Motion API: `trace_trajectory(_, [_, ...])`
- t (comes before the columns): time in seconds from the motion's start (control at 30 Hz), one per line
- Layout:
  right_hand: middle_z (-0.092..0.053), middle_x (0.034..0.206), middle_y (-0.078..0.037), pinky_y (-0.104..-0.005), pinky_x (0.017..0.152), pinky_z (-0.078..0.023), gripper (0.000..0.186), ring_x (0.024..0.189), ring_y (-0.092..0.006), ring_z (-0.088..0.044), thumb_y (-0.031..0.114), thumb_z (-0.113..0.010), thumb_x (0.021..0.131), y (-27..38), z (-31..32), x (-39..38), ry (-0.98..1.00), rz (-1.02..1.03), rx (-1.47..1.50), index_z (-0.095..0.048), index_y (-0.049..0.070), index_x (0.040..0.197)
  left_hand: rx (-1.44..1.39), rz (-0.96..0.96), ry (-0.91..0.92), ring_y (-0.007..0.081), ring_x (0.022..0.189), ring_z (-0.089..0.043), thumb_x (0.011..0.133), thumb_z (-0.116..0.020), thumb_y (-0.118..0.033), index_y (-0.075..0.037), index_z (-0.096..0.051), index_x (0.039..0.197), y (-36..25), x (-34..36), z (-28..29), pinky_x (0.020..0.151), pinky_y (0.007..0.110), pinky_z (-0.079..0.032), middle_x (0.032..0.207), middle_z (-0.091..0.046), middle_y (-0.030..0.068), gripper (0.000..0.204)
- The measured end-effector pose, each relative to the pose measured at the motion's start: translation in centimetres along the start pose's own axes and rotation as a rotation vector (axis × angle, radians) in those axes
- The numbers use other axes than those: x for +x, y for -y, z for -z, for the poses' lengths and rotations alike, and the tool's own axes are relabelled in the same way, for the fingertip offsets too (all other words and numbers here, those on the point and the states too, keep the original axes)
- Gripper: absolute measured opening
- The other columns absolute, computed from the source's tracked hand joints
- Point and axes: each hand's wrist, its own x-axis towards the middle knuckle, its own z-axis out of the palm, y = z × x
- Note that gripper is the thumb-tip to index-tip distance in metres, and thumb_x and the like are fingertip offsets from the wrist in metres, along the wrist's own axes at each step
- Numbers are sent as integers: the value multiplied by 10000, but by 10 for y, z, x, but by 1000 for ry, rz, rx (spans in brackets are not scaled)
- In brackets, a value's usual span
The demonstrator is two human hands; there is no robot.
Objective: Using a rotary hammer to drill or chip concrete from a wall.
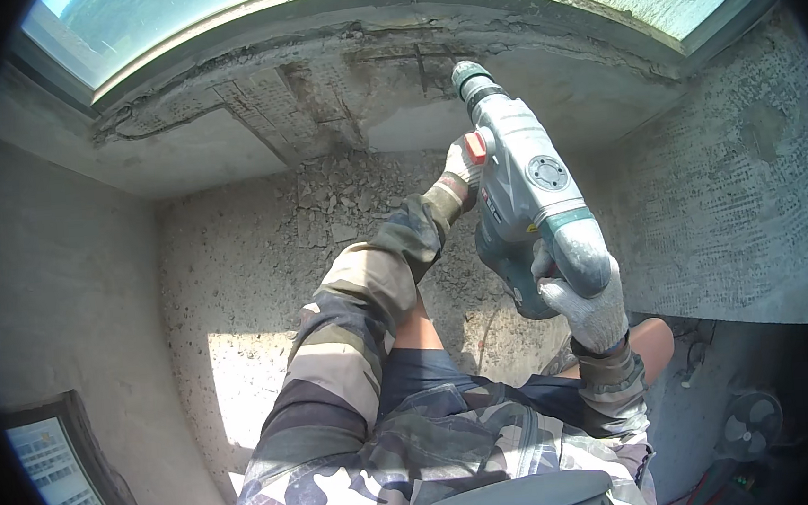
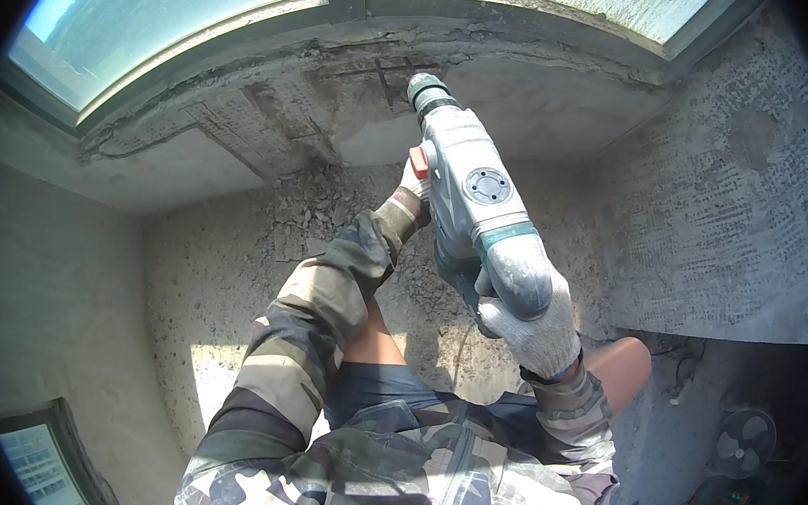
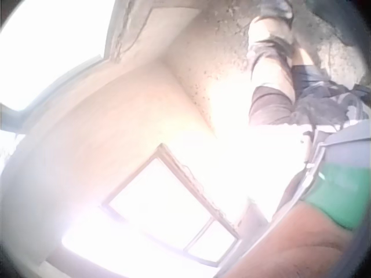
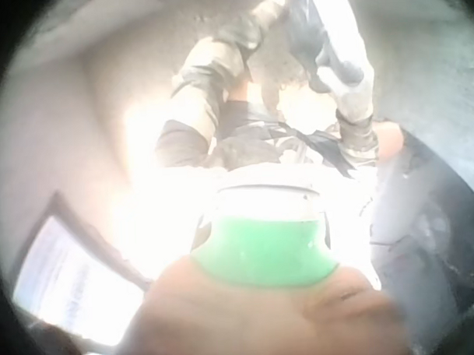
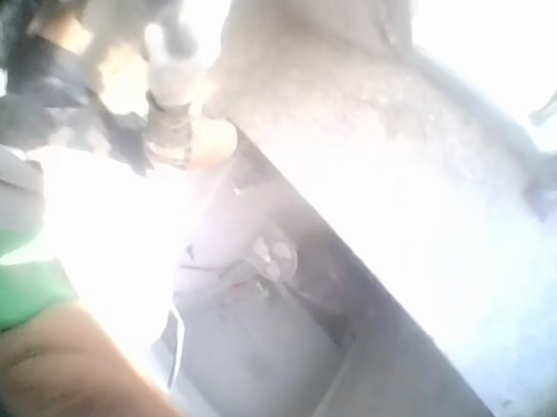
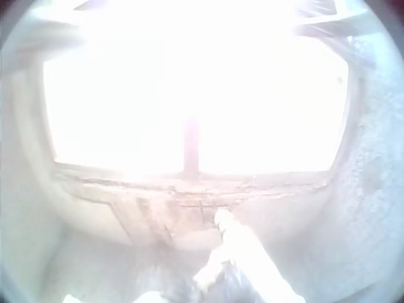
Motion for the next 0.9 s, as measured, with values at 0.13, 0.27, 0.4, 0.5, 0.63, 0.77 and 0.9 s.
trace_trajectory(0.13, [-678,848,-56,-279,699,-504,168,776,-126,-633,-9,-738,755,2,15,-5,-149,-53,-40,-658,-13,903,-122,225,102,207,1241,-534,1025,-348,-345,-144,-497,1358,-88,-12,-66,1040,337,-436,1337,-577,37,416])
trace_trajectory(0.27, [-695,852,-39,-266,706,-513,193,768,-102,-643,3,-759,765,12,7,16,-220,-90,50,-684,-18,941,210,-63,29,212,1031,-660,907,-635,-369,-98,-584,1246,-60,8,-24,871,350,-521,1134,-684,81,437])
trace_trajectory(0.4, [-686,845,-38,-266,715,-515,189,767,-103,-639,12,-728,771,39,21,34,-310,-183,55,-686,-15,953,31,-12,26,302,924,-693,909,-619,-385,-71,-617,1162,-48,39,-51,796,379,-543,984,-715,139,404])
trace_trajectory(0.5, [-678,838,-40,-267,710,-517,200,758,-112,-639,14,-713,752,57,18,43,-169,-100,100,-676,-23,945,-287,-112,126,301,937,-691,919,-599,-393,-78,-620,1149,-15,53,-35,799,375,-544,988,-714,130,391])
trace_trajectory(0.63, [-656,783,-44,-273,682,-509,223,714,-129,-630,75,-716,735,74,30,51,-161,-192,7,-665,-22,930,-376,45,240,272,951,-691,944,-555,-417,-82,-621,1144,-35,51,-56,815,359,-542,1008,-709,122,396])
trace_trajectory(0.77, [-644,759,-50,-269,655,-493,200,684,-126,-609,72,-696,751,76,30,20,-224,-179,62,-660,-21,924,-130,74,142,235,985,-678,924,-603,-370,-69,-621,1151,-64,27,-80,848,332,-527,1057,-700,111,377])
trace_trajectory(0.9, [-631,743,-46,-271,646,-489,216,680,-127,-610,71,-695,767,70,24,26,-217,-133,104,-649,-23,957,-207,-84,166,235,988,-675,878,-655,-372,-79,-620,1151,-58,28,-68,856,324,-521,1065,-697,105,402])
